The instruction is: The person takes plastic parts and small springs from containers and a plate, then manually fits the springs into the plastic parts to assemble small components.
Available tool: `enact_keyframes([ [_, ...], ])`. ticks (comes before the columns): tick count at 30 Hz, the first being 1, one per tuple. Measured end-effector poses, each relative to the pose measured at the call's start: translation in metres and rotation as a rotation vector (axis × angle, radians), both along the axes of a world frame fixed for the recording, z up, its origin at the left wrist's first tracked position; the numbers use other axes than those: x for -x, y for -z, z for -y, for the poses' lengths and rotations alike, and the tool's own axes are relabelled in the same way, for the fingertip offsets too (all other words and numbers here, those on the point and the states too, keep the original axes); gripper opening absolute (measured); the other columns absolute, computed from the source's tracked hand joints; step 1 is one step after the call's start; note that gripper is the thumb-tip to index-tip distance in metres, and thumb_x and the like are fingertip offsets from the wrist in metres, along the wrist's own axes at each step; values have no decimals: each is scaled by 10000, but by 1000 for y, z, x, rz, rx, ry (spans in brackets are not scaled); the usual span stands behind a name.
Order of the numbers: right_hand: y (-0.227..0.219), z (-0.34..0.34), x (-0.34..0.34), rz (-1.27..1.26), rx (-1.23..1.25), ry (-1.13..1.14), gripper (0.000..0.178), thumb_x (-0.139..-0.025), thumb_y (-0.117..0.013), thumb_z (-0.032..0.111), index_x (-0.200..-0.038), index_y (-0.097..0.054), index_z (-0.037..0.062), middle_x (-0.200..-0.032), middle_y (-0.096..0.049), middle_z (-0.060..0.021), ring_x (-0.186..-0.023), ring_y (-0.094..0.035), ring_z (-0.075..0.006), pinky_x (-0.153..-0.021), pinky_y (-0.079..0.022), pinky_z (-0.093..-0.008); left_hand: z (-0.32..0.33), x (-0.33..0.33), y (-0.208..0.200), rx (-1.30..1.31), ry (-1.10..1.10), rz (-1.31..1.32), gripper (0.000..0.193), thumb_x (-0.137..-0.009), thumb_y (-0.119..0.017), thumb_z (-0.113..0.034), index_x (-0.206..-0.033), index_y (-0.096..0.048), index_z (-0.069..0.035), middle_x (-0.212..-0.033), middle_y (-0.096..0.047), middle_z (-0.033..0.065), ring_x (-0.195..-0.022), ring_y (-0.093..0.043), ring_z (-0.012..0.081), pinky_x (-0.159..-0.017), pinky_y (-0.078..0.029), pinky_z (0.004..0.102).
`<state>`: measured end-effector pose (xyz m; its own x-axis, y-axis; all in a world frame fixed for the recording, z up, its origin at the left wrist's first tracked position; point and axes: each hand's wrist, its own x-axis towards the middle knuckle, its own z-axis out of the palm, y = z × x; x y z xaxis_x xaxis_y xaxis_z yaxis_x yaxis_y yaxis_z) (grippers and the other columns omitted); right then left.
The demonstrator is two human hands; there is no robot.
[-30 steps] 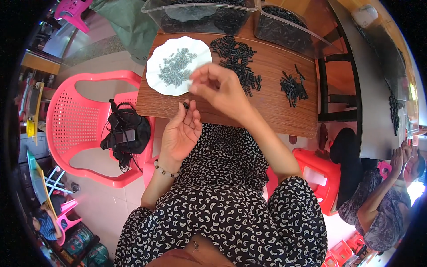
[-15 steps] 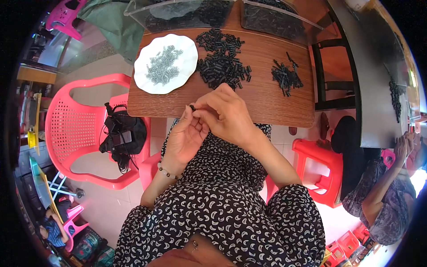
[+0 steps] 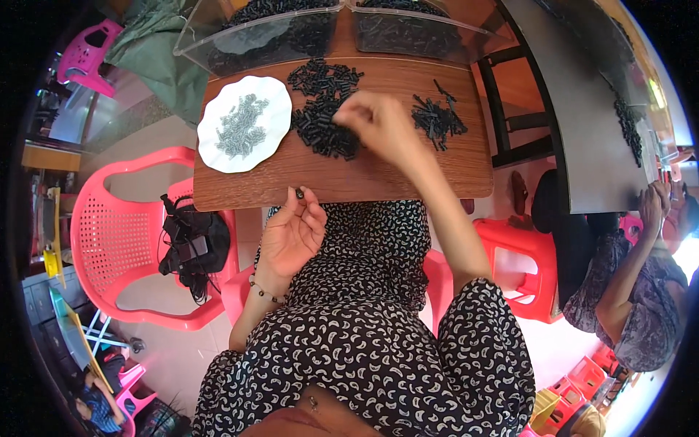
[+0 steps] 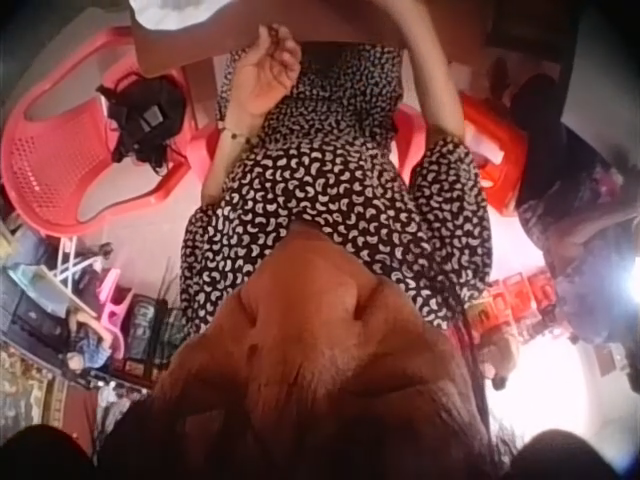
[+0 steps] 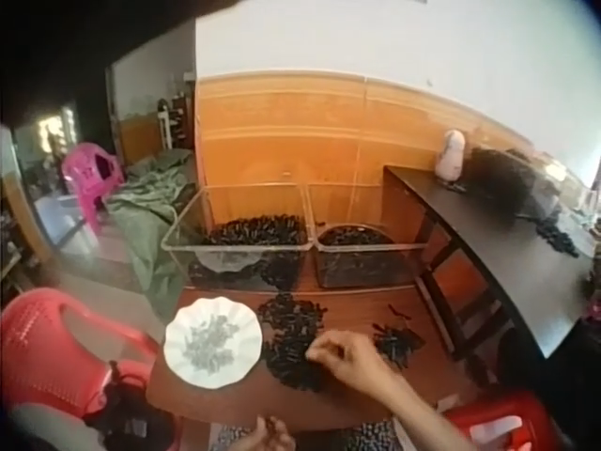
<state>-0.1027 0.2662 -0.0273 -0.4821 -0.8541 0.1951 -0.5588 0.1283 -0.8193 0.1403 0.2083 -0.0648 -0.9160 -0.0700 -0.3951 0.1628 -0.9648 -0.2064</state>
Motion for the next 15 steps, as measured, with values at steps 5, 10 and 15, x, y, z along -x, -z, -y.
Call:
enact_keyframes([
  [5,23,18,63,-230,-29,95,108,-849,-658,90,-926,-705,30,-786,-707,-125,-663,-650,-227,-629,-505,-349,1,0,2,-14,-17,19,201,-954,-591,-258,-1043,-640,-85,-999,-656,8,-928,-590,178,-738,-550,270],
  [10,33,27,73,-326,-65,63,123,-856,-674,75,-957,-680,4,-846,-711,-122,-740,-664,-213,-686,-493,-351,1,1,1,-40,-45,30,218,-942,-610,-230,-1084,-626,-66,-1001,-653,30,-918,-576,178,-750,-541,250],
  [15,33,34,66,-443,-173,67,152,-831,-692,120,-957,-697,36,-840,-711,-97,-843,-604,-301,-838,-473,-434,1,0,2,-42,-78,30,255,-937,-616,-208,-1136,-612,-49,-1000,-648,53,-926,-562,182,-764,-531,238],
])
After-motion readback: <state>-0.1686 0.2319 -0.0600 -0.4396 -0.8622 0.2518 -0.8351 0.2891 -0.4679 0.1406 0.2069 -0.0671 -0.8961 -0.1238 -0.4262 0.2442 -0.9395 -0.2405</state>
